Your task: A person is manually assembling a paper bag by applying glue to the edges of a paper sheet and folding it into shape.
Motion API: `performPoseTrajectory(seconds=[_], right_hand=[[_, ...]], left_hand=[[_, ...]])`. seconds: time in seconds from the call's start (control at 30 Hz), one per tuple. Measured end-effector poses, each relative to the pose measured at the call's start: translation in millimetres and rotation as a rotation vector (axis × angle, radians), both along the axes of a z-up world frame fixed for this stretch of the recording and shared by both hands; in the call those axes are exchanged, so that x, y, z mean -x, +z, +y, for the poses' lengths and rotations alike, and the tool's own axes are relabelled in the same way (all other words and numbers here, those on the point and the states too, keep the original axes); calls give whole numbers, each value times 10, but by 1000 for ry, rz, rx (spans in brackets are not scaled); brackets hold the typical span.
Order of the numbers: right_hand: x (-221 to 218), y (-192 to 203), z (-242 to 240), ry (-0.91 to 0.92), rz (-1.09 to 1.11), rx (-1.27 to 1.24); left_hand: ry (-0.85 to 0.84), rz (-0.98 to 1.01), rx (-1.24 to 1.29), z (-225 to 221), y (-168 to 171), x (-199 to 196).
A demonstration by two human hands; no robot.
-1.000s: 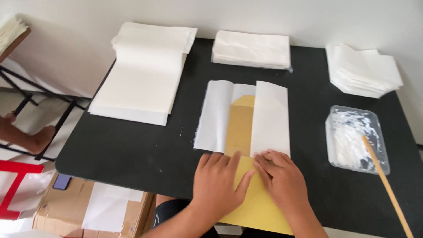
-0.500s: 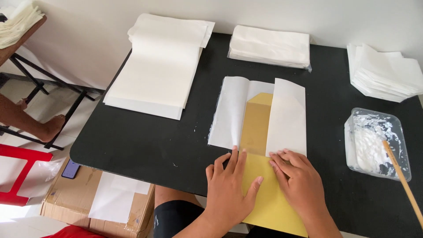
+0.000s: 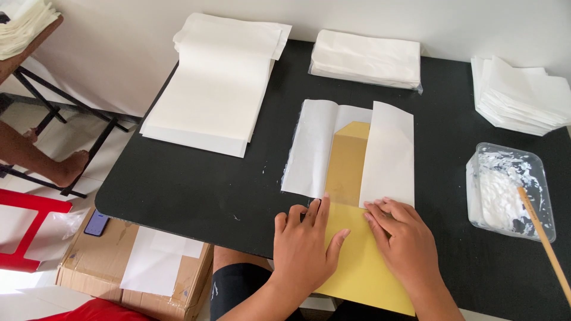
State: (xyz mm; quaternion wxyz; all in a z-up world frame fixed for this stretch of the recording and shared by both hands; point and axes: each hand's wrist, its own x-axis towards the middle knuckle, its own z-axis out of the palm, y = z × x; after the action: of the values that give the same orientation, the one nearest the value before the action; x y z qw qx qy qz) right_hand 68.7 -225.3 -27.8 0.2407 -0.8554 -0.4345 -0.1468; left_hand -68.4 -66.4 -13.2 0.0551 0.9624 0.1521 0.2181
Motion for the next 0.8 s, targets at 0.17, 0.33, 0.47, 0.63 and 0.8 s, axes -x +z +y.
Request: performPoseTrajectory(seconds=[0.17,0.33,0.47,0.63,0.8], right_hand=[[14,13,-5,-19,36,14],[11,2,-12,-27,44,20],[20,12,-6,-26,54,13],[10,16,-9,-10,20,-2],[10,12,-4,-30,71,1]], left_hand=[[-54,-97,233,-41,123,11],[-41,-66,577,-23,167,25],[12,-22,693,11,201,21],[52,-63,598,36,159,-27],[62,-31,512,46,96,-125]])
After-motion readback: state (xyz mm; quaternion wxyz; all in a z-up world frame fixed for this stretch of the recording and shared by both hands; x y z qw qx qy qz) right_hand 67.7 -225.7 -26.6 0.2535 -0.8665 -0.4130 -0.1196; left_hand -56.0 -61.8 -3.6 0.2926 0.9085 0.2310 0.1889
